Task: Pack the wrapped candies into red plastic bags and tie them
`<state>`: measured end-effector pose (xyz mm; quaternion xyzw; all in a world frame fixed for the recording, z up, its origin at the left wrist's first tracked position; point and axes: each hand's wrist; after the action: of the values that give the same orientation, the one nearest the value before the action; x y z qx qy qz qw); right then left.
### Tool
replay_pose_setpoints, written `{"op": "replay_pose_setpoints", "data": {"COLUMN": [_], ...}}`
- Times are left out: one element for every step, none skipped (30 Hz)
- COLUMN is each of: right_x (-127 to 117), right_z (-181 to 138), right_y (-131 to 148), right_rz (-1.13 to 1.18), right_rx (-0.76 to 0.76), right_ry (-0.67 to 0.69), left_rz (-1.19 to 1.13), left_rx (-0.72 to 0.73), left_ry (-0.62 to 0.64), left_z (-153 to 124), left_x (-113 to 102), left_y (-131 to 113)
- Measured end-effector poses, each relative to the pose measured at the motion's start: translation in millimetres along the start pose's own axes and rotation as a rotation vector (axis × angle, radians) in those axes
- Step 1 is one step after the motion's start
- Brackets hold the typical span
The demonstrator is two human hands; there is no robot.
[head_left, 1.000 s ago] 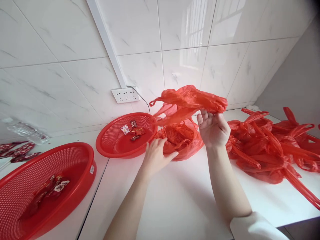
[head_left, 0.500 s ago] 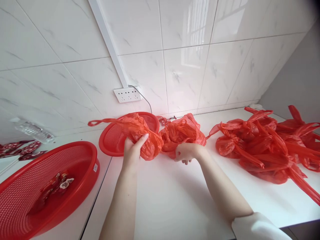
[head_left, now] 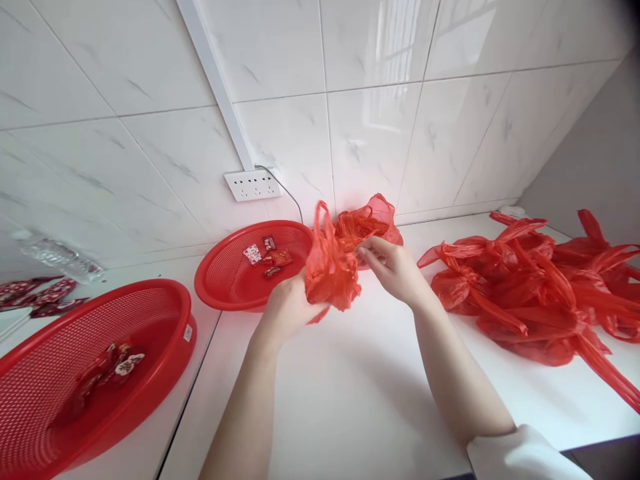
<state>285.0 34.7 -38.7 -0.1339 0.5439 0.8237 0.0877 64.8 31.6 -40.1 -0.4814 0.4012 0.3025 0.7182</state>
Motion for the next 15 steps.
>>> {"op": "replay_pose_setpoints", "data": {"right_x": [-1,-1,-1,-1,0,1,1,2,2,2,1,1,1,1,1], "right_z": [-2,-3,-4,-5,-5,-6,-6,-6,-6,-6,-6,-6,-7,-7,-8], "right_y": [4,7,8,8,8,7,7,7,7,7,7,7,6,4,1], "right_rz": [0.044,0.074,0.087,0.085,0.071,0.054,0.044,0.047,0.065,0.098,0.137,0.170,0.186,0.173,0.130], "right_rx": [-0.028,-0.038,-0.033,-0.019,-0.002,0.014,0.024,0.030,0.031,0.035,0.046,0.065,0.091,0.122,0.159], "right_ry": [-0.009,0.020,0.075,0.136,0.188,0.226,0.253,0.279,0.307,0.340,0.378,0.424,0.480,0.546,0.614], "left_rz": [0.005,0.004,-0.001,-0.010,-0.025,-0.047,-0.070,-0.087,-0.093,-0.085,-0.070,-0.057,-0.057,-0.073,-0.103], "left_rx": [0.058,0.107,0.148,0.183,0.212,0.230,0.235,0.229,0.215,0.197,0.181,0.170,0.163,0.153,0.142], "left_ry": [0.056,0.096,0.117,0.127,0.132,0.134,0.129,0.111,0.077,0.028,-0.033,-0.098,-0.165,-0.232,-0.296], "left_z": [-1,-3,-3,-4,-4,-3,-3,-2,-1,0,1,1,2,2,2], "left_x": [0,-1,-1,-1,0,1,2,4,6,8,10,12,13,14,15], "left_y": [-3,-5,-7,-8,-8,-8,-7,-6,-5,-4,-3,-2,-2,-2,-1]}}
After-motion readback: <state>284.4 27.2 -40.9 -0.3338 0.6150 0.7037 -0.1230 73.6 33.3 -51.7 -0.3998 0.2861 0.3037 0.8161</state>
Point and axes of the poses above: each hand's wrist, its own z-axis towards the middle knuckle, its own x-axis out of the palm, y = z × x, and after that the axes turned 9 degrees about z, right-handed
